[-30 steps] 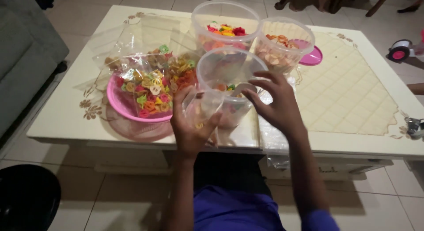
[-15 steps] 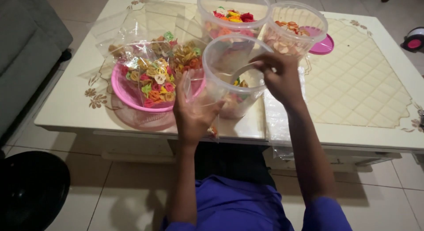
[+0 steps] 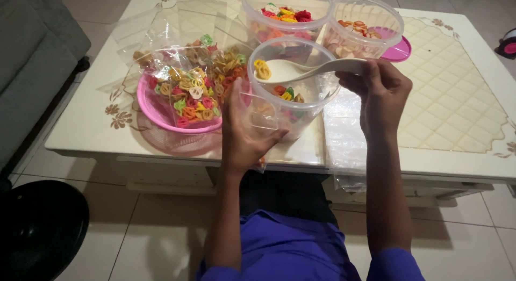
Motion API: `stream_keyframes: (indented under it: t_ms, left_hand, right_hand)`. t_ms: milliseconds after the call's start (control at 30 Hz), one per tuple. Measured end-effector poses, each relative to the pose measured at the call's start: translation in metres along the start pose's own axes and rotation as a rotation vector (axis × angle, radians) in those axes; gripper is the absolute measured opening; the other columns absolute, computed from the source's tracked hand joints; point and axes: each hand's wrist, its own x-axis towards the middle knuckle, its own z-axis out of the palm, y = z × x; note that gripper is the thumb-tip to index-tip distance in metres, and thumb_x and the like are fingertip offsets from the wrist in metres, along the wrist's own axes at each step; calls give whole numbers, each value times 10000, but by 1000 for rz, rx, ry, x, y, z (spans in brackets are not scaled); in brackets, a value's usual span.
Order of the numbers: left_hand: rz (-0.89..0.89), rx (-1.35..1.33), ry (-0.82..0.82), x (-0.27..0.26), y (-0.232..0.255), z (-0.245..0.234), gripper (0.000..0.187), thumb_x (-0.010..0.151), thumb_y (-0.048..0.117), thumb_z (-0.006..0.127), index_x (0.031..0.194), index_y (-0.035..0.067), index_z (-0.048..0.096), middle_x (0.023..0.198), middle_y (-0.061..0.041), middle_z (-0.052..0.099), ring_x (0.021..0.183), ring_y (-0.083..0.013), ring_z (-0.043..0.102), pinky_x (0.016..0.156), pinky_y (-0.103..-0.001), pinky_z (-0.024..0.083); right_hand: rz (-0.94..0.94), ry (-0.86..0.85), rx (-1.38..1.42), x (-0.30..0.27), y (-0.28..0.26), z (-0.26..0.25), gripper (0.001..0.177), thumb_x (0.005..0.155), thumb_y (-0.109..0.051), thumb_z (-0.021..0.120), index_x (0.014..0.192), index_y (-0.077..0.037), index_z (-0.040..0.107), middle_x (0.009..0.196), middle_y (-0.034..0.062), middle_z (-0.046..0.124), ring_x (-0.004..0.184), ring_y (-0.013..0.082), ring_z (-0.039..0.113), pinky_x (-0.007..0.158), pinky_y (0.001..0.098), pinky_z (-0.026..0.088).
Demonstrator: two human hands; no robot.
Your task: Packaging various snacks from large plastic containers into small plastic bags using a spoon.
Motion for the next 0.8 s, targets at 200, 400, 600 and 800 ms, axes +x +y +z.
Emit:
stream_keyframes:
  t_ms: [200,400,600,800]
  left_hand:
    - [3,60,-18,-2,1,-1,1246,576,394,1028,1541,-24,359,1515,-277,435,1451,-466,418,1242,-538,330]
    - [-48,-115,-51,-4,8,2,1105,766,249,943,1591,21,244,1604,-206,302,1546,-341,335,1274,-549,420]
    - [-75,85,-47,-1,15,-2,1046,760,300,943,1552,24,318,1562,-206,416,1485,-336,436,1262,-460,387]
    - [-25,95,-41,-4,3,-1,1102,738,343,959,1572,53,300,1564,-210,409,1480,-354,426,1248,-497,407]
  right_hand:
    - [-223,85,-163,-16,-15,3,232,1090,-198,651,1000,10,704,881,186,745,885,341,799,801,445,698]
    - [-355,28,-300,-35,-43,10,237,1126,-101,567,1040,112,624,925,233,669,904,397,792,874,427,738]
    - [-520,3,-418,-41,-51,9,272,1150,-76,570,1030,164,612,883,269,669,867,421,782,810,450,725]
    - [-486,17,-383,-60,-70,10,162,1131,44,552,1060,176,613,938,292,668,870,406,754,817,460,724]
